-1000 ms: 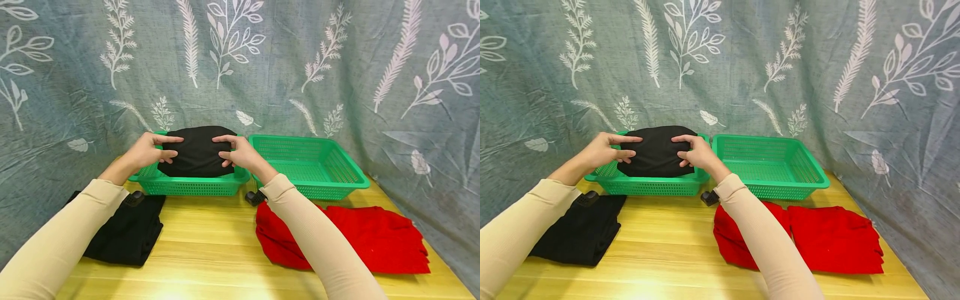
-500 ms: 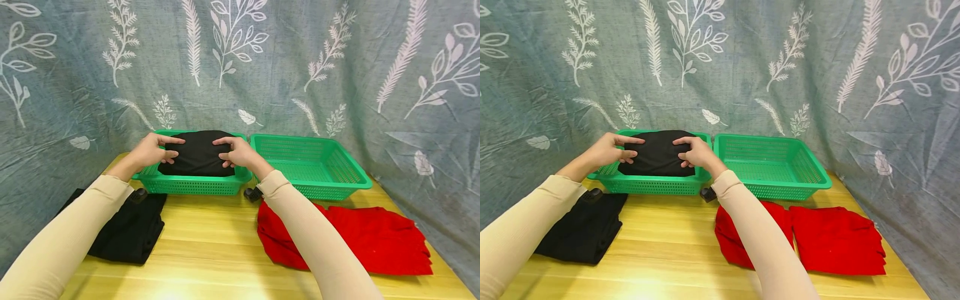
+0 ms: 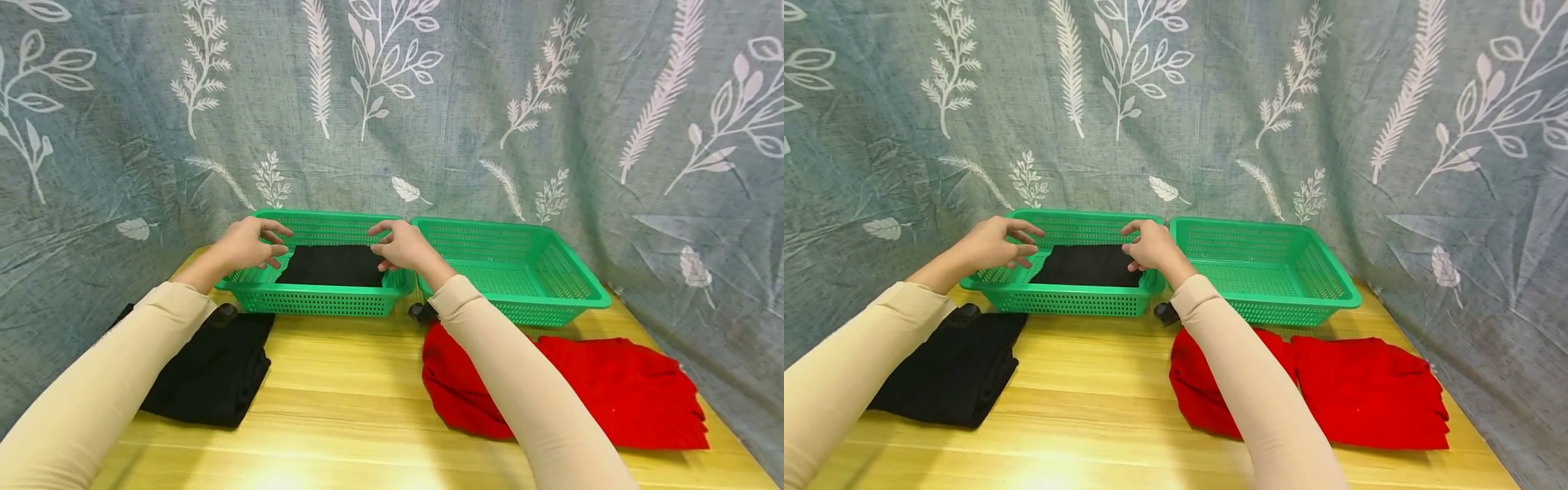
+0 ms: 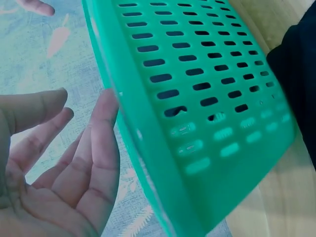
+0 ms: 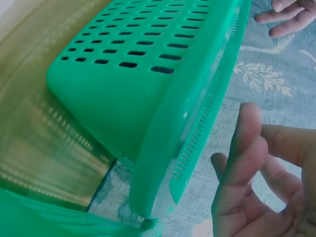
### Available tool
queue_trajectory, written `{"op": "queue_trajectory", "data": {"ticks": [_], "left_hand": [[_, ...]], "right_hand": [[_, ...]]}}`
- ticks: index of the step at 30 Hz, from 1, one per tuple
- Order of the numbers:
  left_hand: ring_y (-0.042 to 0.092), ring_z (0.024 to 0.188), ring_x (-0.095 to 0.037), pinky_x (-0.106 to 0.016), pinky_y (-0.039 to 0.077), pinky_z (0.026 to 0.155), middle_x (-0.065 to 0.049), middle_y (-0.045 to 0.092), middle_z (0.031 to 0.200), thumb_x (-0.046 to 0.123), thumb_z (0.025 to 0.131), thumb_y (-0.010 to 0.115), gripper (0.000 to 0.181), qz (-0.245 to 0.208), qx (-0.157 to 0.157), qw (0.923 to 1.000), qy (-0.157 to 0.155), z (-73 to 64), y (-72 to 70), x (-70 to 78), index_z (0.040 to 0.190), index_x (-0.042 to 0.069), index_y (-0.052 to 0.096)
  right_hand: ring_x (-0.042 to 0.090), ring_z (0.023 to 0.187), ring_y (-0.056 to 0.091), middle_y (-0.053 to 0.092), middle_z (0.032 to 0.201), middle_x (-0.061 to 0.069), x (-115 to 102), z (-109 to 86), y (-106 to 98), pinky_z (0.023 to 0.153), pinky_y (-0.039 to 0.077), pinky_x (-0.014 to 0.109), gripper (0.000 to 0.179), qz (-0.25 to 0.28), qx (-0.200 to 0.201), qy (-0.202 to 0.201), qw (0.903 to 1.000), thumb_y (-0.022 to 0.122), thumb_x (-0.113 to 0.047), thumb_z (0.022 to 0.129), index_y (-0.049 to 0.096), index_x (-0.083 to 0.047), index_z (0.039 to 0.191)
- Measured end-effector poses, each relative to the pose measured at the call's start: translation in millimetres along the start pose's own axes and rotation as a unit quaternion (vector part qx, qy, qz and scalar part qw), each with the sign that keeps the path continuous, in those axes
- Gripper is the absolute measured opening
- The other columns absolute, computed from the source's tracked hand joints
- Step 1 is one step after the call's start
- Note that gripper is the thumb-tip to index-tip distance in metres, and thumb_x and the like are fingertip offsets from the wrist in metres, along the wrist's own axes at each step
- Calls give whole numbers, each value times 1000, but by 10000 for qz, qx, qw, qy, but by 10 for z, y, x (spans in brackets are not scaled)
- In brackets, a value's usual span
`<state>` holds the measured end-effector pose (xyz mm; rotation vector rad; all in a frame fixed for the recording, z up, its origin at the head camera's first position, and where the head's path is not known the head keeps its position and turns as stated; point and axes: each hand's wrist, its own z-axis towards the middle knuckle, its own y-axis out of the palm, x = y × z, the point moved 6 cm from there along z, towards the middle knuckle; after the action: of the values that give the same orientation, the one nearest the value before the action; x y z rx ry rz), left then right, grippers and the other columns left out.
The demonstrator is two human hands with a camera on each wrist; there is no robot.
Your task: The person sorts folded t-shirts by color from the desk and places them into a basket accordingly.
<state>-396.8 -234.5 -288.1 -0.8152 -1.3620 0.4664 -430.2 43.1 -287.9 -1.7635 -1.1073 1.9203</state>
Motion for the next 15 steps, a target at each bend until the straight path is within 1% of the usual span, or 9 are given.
{"op": "queue_trajectory", "data": {"ticks": [1, 3, 6, 8, 10, 12, 13, 15], "left_hand": [[80, 96, -25, -34, 62, 73, -31, 61, 147, 17, 108, 66, 46, 8, -29, 10000, 21, -16, -7, 7, 152, 8, 59], [80, 92, -20, -35, 61, 73, -30, 61, 147, 18, 109, 66, 45, 28, -82, 10000, 40, -48, -27, 17, 152, 9, 59], [79, 89, -17, -36, 60, 72, -28, 62, 144, 21, 109, 65, 44, 103, -124, 9998, 67, -96, -71, 8, 151, 11, 60], [78, 87, -16, -37, 59, 71, -27, 63, 143, 23, 109, 66, 44, 167, -146, 9997, 74, -139, -99, 0, 151, 11, 60], [78, 86, -17, -39, 57, 68, -27, 63, 142, 25, 109, 66, 45, 236, -160, 9995, 99, -195, -127, -5, 151, 11, 60], [78, 87, -19, -40, 56, 66, -27, 63, 142, 26, 109, 66, 47, 298, -170, 9993, 112, -265, -153, -10, 152, 11, 58], [78, 87, -21, -41, 56, 67, -28, 63, 142, 26, 108, 66, 48, 339, -163, 9992, 120, -305, -171, -15, 153, 11, 58], [79, 89, -24, -41, 56, 68, -28, 63, 142, 27, 108, 66, 49, 446, -143, 9988, 145, -386, -208, -36, 154, 10, 56]], "right_hand": [[11, 66, 72, 69, 143, 17, 1, -7, -2, 89, 64, 46, 41, 9, -27, -25, 10000, 64, -18, 110, 60, -17, 150], [12, 67, 73, 71, 140, 17, -8, -24, 1, 85, 64, 43, 39, -27, -87, -98, 9999, 64, -18, 110, 61, -16, 149], [12, 68, 74, 73, 136, 17, -43, -57, 20, 79, 62, 39, 38, -142, -179, -223, 9995, 65, -20, 109, 63, -16, 147], [13, 70, 75, 75, 134, 16, -73, -86, 34, 79, 61, 41, 37, -191, -223, -305, 9991, 65, -21, 109, 63, -17, 146], [16, 71, 76, 75, 132, 17, -107, -121, 50, 84, 62, 47, 37, -256, -236, -410, 9985, 66, -21, 109, 64, -16, 146], [20, 75, 78, 77, 126, 15, -141, -162, 70, 86, 61, 47, 37, -374, -215, -546, 9976, 66, -21, 109, 64, -16, 145], [22, 76, 78, 78, 121, 15, -160, -183, 84, 86, 60, 46, 36, -454, -212, -633, 9967, 65, -21, 109, 64, -16, 145], [26, 78, 79, 80, 109, 12, -200, -225, 119, 82, 59, 39, 36, -611, -197, -813, 9946, 65, -21, 109, 65, -15, 144]]}}
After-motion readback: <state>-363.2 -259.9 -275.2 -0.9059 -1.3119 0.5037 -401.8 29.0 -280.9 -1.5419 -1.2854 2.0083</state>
